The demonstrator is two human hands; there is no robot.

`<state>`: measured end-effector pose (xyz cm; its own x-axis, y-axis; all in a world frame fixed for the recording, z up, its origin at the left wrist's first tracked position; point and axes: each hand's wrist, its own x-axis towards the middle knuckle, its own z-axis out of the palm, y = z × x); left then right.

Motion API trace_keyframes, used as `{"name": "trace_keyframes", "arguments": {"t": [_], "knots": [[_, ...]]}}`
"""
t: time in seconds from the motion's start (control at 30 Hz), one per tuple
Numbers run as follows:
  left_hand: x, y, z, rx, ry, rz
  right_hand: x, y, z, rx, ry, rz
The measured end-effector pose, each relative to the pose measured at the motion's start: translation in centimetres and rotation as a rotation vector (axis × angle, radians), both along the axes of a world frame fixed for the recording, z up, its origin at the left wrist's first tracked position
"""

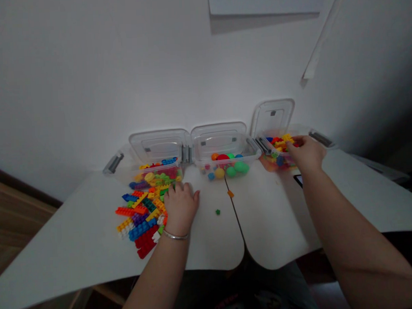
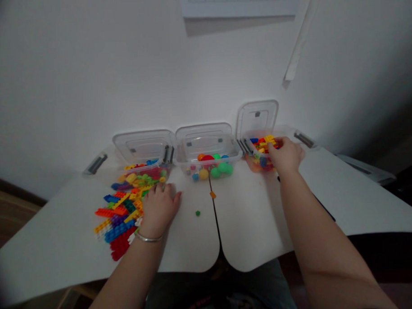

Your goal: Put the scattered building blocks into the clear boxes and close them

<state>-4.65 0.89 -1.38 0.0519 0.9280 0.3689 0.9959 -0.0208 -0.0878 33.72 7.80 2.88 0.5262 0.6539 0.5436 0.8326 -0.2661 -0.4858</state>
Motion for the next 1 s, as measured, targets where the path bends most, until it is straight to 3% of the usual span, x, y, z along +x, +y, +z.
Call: {"name": "trace_keyframes", "arguments": {"t": [0.17, 0.37, 0.53, 0.67, 0.8, 1.0], "knots": [[-0.1, 0.0, -0.1, -0.030, -0.027, 0.007, -0.1, 0.2, -0.7, 0.020, 0.008, -0.037], [0.2, 0.4, -1.1, -0.039, -0.062, -0.098, -1.6, -0.7, -1.5, 0.255, -0.023, 0.076], [0.9, 0.6, -1.5, -0.077, -0.138, -0.150, -4.2, -2.2, -1.2, 0.421, -0.045, 0.194], [1.1, 0.4, -0.8, -0.050, -0.150, -0.191, -7.0, -3.8, -1.0, 0.477, -0.070, 0.300], [0.3, -0.7, 0.3, 0.012, -0.108, -0.212, -9.8, -5.5, -1.9, 0.501, -0.077, 0.462], [-2.5, -2.4, 0.4, 0.113, -0.161, 0.203, -13.2, -6.8, -4.0, 0.468, -0.137, 0.717]]}}
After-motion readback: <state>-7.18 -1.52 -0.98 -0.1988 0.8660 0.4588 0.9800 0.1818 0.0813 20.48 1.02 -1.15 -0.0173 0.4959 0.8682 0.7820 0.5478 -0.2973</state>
